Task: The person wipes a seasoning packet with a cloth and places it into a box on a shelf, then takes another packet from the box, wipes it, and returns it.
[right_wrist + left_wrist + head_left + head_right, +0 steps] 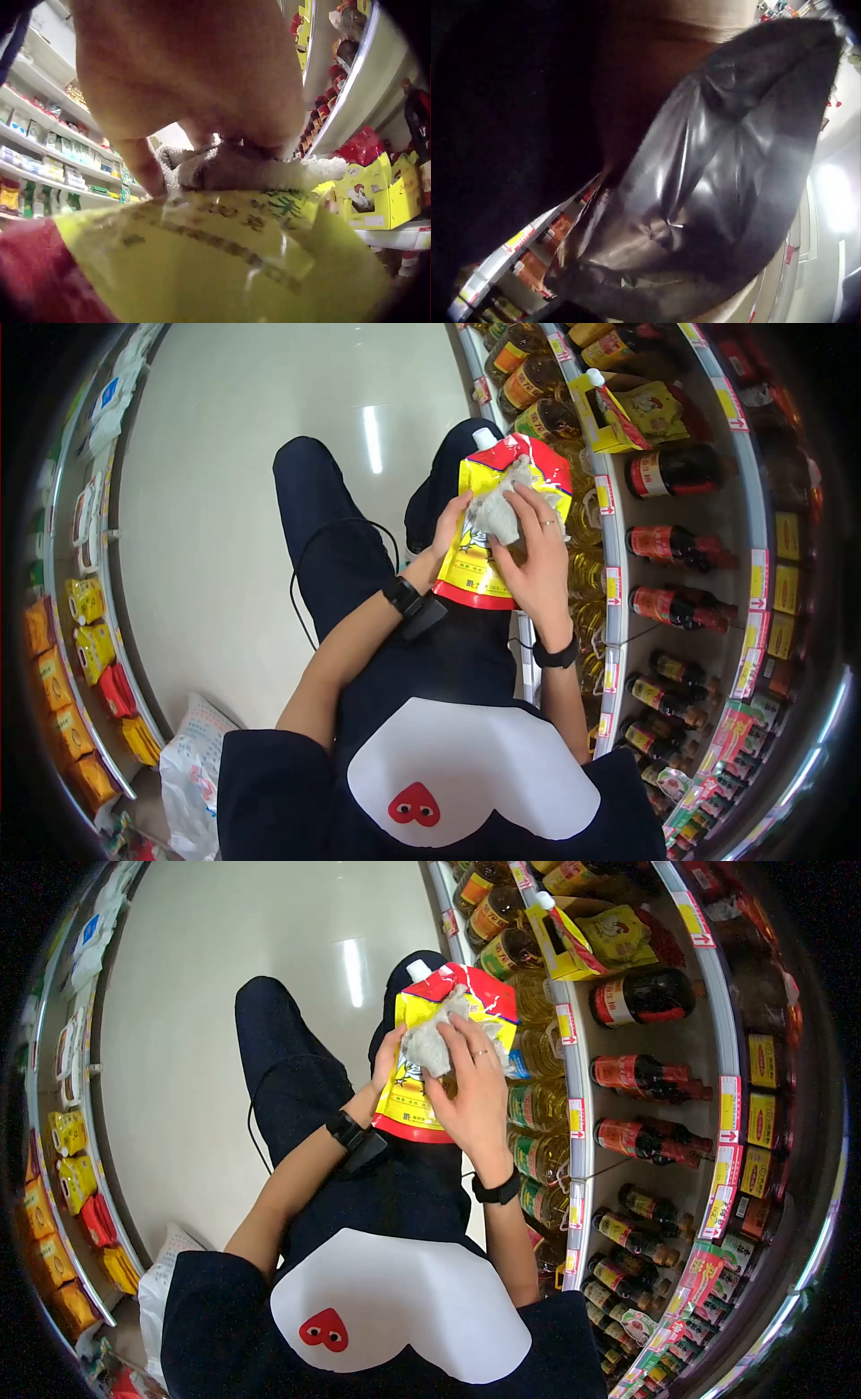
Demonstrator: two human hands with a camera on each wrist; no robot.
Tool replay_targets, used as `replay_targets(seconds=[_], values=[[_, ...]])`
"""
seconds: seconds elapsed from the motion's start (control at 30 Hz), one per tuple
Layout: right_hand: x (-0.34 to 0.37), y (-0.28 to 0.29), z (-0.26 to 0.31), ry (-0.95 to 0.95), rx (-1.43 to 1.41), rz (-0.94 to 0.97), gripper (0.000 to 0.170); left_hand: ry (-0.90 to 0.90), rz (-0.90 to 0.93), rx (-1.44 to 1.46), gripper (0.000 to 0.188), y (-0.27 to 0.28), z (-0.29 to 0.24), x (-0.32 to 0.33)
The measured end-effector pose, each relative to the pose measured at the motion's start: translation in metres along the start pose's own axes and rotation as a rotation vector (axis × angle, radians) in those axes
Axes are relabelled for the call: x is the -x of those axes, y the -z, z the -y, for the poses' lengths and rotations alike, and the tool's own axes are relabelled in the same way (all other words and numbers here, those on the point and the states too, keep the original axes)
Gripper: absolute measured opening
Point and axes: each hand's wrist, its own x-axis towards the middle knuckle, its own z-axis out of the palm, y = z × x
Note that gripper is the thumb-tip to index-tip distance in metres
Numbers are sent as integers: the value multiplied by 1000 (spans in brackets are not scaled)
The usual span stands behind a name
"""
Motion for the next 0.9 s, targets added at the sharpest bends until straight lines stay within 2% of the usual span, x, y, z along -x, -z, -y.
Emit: replay_targets(seconds=[0.07, 0.1, 0.2, 0.27, 0.33, 0.4, 0.47, 0.57, 0.63, 0.67, 0.7, 0.73, 0.8, 0.83, 0.87, 0.9], values=[[1, 6, 13, 0, 38, 84, 52, -56, -33, 30, 49, 8, 3, -1], [2, 6, 14, -5, 40, 84, 52, -51, -115, -8, 48, 10, 2, -2], [4, 0, 8, -55, -13, 74, 53, 11, -112, -13, 49, 18, 3, -5], [3, -1, 5, -64, -20, 47, 52, 25, -42, 24, 49, 22, 4, -6], [0, 4, 6, -50, -53, 43, 52, -39, -210, -174, 50, -8, 4, 2], [-4, 13, 3, -13, -60, 76, 52, -17, -241, -138, 49, -21, 6, 11], [-8, 11, -4, -33, -73, 0, 50, 18, -269, -111, 47, -11, 6, 13], [-16, -3, -14, -73, 29, -98, 48, 198, -217, -165, 39, 23, 9, 10], [-19, -13, -18, -113, 21, -123, 48, 170, -190, -123, 39, 25, 7, 3], [-20, -18, -18, -97, 125, -123, 49, 129, -154, -87, 39, 25, 6, -1], [-20, -23, -17, -81, 228, -122, 50, 78, -102, -77, 51, 27, 8, -4], [-15, -31, -17, -82, 230, -85, 54, 83, -110, -76, 51, 27, 10, -5], [-6, -36, -10, -45, 182, 49, 57, -73, -263, -110, 66, 28, 14, -7], [-3, -32, -5, -54, 137, 111, 54, 78, 26, 40, 76, 45, 7, -9], [-7, -26, -7, -59, 134, 111, 54, 81, 22, 40, 76, 53, 9, -9], [-9, -17, -13, -64, -3, 197, 51, 80, -14, 127, 71, 51, 10, -10]])
